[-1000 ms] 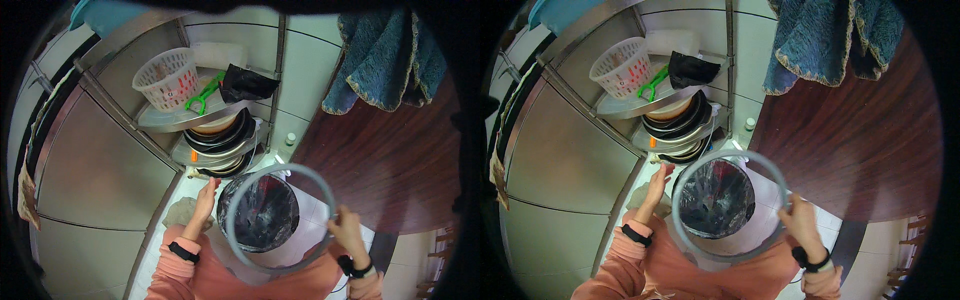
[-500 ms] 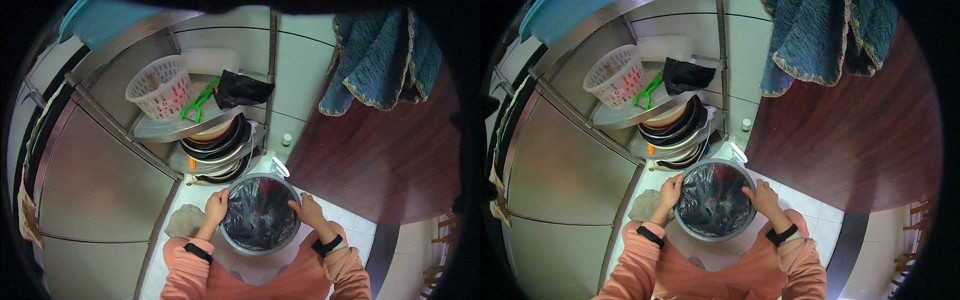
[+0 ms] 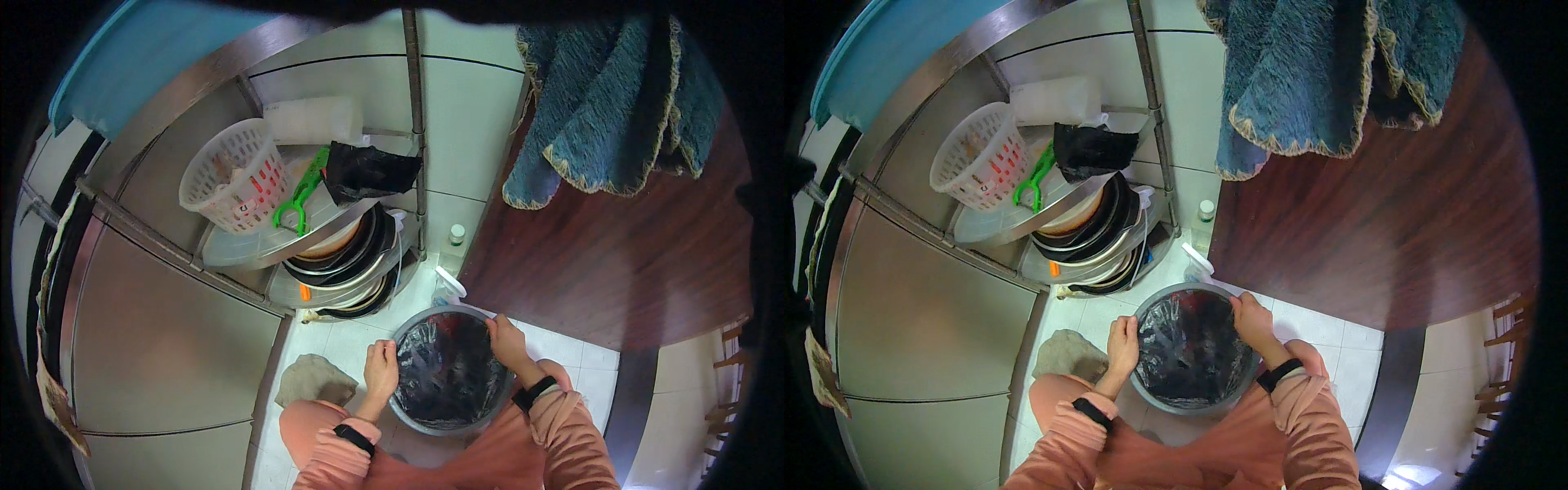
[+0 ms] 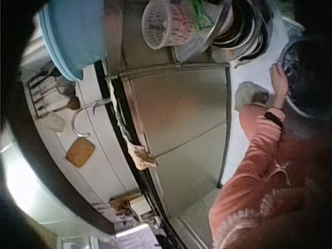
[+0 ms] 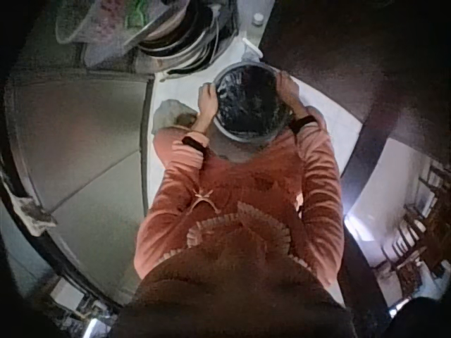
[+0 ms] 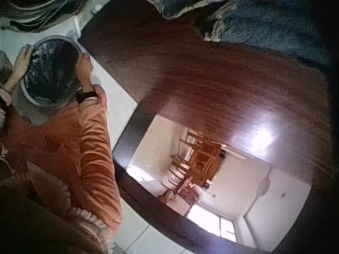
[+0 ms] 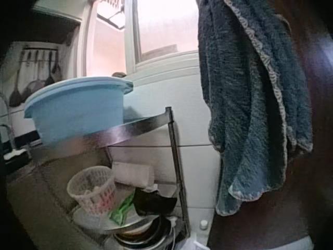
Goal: The person washes a cloth under running water in a double-basin sink, then sits on the floor to line a trash bin with a black plastic bag. They later return to the sink to rinse a small metal strainer and wash their hands.
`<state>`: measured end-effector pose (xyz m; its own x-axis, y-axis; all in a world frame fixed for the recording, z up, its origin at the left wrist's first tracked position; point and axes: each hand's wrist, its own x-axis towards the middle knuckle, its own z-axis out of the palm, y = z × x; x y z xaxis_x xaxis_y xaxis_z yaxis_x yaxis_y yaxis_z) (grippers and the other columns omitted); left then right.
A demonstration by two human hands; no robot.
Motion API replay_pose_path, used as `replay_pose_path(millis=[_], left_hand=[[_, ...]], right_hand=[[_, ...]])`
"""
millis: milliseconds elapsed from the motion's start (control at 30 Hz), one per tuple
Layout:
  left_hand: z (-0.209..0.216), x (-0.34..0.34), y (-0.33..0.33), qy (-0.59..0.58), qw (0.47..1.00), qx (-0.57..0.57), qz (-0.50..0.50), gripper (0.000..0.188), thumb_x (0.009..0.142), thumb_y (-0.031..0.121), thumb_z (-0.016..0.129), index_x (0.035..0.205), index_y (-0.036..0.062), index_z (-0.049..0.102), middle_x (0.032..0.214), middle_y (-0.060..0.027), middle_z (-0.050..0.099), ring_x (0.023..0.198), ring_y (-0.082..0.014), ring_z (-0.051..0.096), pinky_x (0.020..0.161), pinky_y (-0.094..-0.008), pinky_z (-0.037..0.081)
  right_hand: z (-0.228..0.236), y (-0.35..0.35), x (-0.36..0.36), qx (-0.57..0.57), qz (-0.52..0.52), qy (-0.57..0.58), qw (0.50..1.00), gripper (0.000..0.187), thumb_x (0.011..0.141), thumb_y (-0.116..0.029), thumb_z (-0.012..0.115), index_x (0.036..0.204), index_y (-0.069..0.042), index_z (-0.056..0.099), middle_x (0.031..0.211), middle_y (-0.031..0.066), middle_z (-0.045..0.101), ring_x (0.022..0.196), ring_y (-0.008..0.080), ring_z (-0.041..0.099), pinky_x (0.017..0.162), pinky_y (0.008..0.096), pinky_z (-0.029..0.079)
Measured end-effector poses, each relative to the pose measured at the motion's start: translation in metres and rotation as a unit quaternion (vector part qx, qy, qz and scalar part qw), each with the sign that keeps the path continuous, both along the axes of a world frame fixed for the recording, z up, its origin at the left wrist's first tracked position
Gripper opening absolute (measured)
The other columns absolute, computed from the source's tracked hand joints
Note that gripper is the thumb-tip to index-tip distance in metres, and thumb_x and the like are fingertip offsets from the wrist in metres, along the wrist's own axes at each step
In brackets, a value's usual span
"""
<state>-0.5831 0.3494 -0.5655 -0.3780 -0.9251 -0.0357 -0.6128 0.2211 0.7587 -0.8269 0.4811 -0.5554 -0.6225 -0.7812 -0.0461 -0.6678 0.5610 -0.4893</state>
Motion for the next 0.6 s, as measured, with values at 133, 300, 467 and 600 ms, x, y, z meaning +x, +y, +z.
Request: replay_pose_path(millis=[133,300,467,600], left_hand=[[-0.003,-0.016,-0.018,0.021,0.999,-0.027,-0.03,0.03,0.094,0.031,0.048,0.091,0.0026,0.056,0.088,-0.0172,0.055,0.083,-0.0362,0.055,0.073,-0.0426,0.043],[0.002,-0.021,-0.03,0.018,1.0,0.006,-0.023,0.034,0.09,0.034,0.055,0.101,0.0016,0.054,0.096,-0.0178,0.056,0.089,-0.0346,0.055,0.078,-0.0414,0.044],[0.011,-0.042,-0.06,-0.006,0.995,-0.083,0.058,0.059,0.085,0.046,0.056,0.118,-0.0029,0.051,0.109,-0.0211,0.058,0.102,-0.0364,0.055,0.089,-0.0424,0.042],[0.015,-0.074,-0.101,-0.04,0.999,0.033,-0.006,0.047,0.086,0.046,0.055,0.104,0.003,0.065,0.087,-0.0155,0.068,0.084,-0.0307,0.065,0.077,-0.04,0.047]], right_hand=[[-0.01,0.005,-0.004,-0.035,-0.046,-0.022,0.998,0.032,0.095,-0.034,0.044,0.089,-0.003,0.05,0.078,0.0226,0.061,0.075,0.0422,0.06,0.065,0.051,0.047],[-0.02,0.005,0.0,-0.059,-0.089,-0.016,0.994,0.034,0.095,-0.034,0.044,0.088,-0.002,0.049,0.08,0.0241,0.061,0.075,0.0441,0.06,0.064,0.0527,0.047],[-0.023,0.005,0.008,-0.055,-0.133,-0.02,0.989,0.033,0.096,-0.034,0.043,0.09,-0.001,0.048,0.088,0.0252,0.06,0.076,0.0452,0.06,0.065,0.0526,0.047],[-0.023,0.007,0.01,-0.025,-0.138,-0.027,0.99,0.037,0.096,-0.037,0.039,0.094,-0.001,0.047,0.093,0.0242,0.06,0.077,0.0445,0.06,0.065,0.0519,0.048]])
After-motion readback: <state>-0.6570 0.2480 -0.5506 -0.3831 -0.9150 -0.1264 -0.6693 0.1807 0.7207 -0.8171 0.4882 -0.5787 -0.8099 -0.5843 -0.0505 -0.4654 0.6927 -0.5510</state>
